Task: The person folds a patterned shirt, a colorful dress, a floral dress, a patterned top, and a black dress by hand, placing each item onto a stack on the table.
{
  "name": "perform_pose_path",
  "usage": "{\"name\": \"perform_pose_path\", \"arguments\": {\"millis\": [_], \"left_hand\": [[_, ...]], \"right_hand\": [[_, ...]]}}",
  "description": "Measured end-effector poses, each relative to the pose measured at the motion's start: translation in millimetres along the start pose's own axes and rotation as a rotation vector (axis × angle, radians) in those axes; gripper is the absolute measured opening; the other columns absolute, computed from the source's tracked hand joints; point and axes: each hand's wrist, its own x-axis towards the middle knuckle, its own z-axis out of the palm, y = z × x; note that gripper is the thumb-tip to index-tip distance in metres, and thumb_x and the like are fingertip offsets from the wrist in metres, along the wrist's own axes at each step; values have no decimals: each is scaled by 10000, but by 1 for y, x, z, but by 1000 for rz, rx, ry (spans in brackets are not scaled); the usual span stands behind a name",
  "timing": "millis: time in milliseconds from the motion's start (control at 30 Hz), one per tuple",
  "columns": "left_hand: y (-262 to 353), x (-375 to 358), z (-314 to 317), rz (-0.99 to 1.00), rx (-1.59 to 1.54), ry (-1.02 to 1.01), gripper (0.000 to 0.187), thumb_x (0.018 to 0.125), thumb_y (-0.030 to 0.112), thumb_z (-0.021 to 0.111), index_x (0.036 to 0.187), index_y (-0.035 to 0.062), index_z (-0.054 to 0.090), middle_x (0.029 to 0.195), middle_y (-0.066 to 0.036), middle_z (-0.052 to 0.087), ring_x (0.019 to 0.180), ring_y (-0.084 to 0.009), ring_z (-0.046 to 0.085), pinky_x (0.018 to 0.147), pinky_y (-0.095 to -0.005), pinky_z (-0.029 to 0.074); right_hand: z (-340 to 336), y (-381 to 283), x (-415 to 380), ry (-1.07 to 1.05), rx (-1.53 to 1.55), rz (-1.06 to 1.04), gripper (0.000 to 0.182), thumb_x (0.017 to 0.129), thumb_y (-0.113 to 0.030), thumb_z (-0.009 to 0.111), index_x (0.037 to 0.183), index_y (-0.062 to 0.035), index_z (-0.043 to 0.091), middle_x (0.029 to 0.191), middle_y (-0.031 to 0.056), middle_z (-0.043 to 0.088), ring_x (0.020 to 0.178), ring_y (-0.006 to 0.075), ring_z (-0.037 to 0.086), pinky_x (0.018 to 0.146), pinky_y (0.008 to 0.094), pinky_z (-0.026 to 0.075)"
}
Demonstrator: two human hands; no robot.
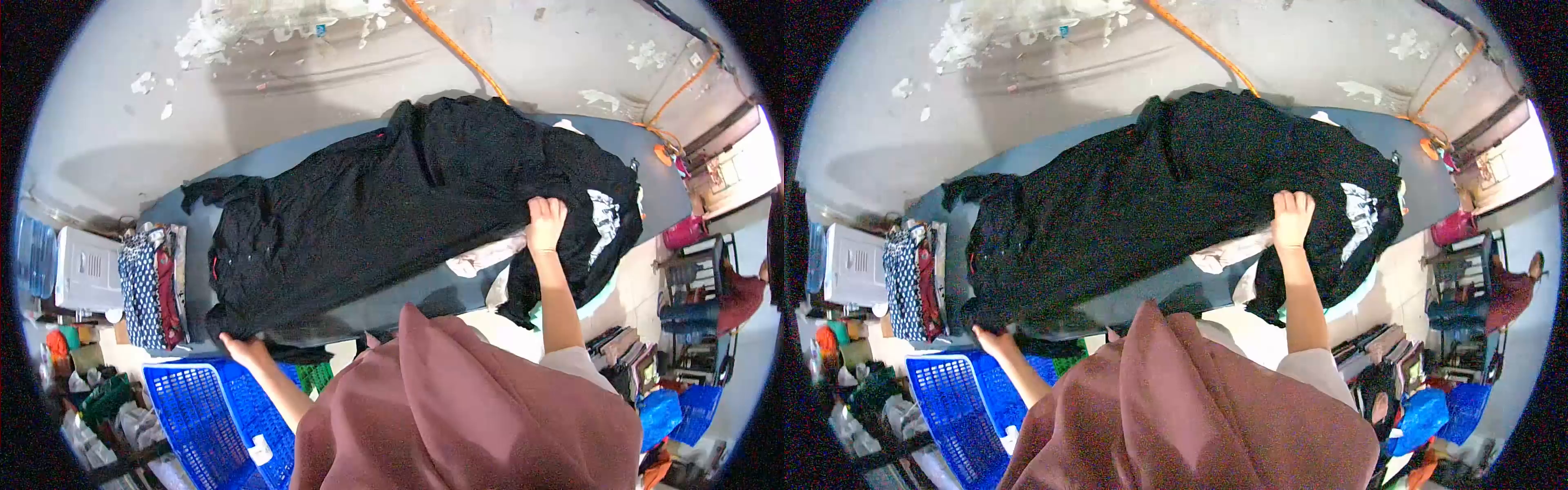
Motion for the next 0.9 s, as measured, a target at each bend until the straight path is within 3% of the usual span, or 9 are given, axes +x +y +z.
{"name": "perform_pose_path", "arguments": {"millis": [300,533,600,667,700,767,833,867,900], "left_hand": [[30,-3,-27,492,338,365,534,928,367,473,1186,-98,523,1158,-192,582,968,-307,580,906,-387,459],[37,73,-38,649,1240,409,626,893,470,510,979,-141,614,991,-322,620,869,-396,609,801,-436,449],[46,75,-6,669,1504,188,667,859,503,530,845,-157,623,889,-371,598,773,-441,611,723,-479,452],[35,153,-7,445,1193,-14,578,796,408,669,799,-169,623,737,-213,652,672,-340,624,644,-437,482],[28,126,28,226,808,-132,427,779,278,721,834,-137,639,712,-118,632,630,-237,598,601,-390,487],[26,77,81,-48,786,-205,351,809,156,691,1059,-74,602,715,-64,619,601,-171,570,597,-359,501],[10,114,55,804,1630,-873,392,825,142,673,1201,83,578,642,-29,534,572,-152,429,576,-299,445],[3,103,51,607,1375,-955,421,836,155,660,1208,-3,542,761,-73,608,640,-159,486,633,-302,455],[-8,84,61,297,1287,-738,517,836,154,663,1247,-81,455,986,-132,577,814,-178,526,758,-301,442]], "right_hand": [[-78,60,-25,44,-88,253,249,635,58,524,842,-68,581,949,24,612,945,244,528,972,434,336],[-69,106,28,-75,94,281,256,611,89,490,781,-24,644,868,146,660,885,345,613,817,408,459],[-54,112,70,-229,206,354,265,613,69,480,807,-7,643,832,198,650,837,368,629,749,418,495],[-20,117,106,-336,78,476,227,649,-35,526,830,-23,661,845,209,646,871,368,625,789,422,496],[-12,111,125,-429,-11,529,221,682,-89,544,857,-43,671,884,205,654,902,365,625,812,421,497],[6,103,149,-643,-163,579,293,744,-150,579,1015,-48,617,1073,159,645,1035,317,608,936,480,414],[2,75,160,-640,-346,480,308,750,-136,596,1051,-70,594,1182,134,588,1126,280,545,989,492,341],[6,60,157,-489,-359,356,302,753,-133,595,1048,-66,590,1203,128,568,1136,276,526,993,499,330],[7,44,148,-336,-368,231,296,757,-130,594,1045,-62,586,1223,123,548,1146,271,507,997,505,320]]}}
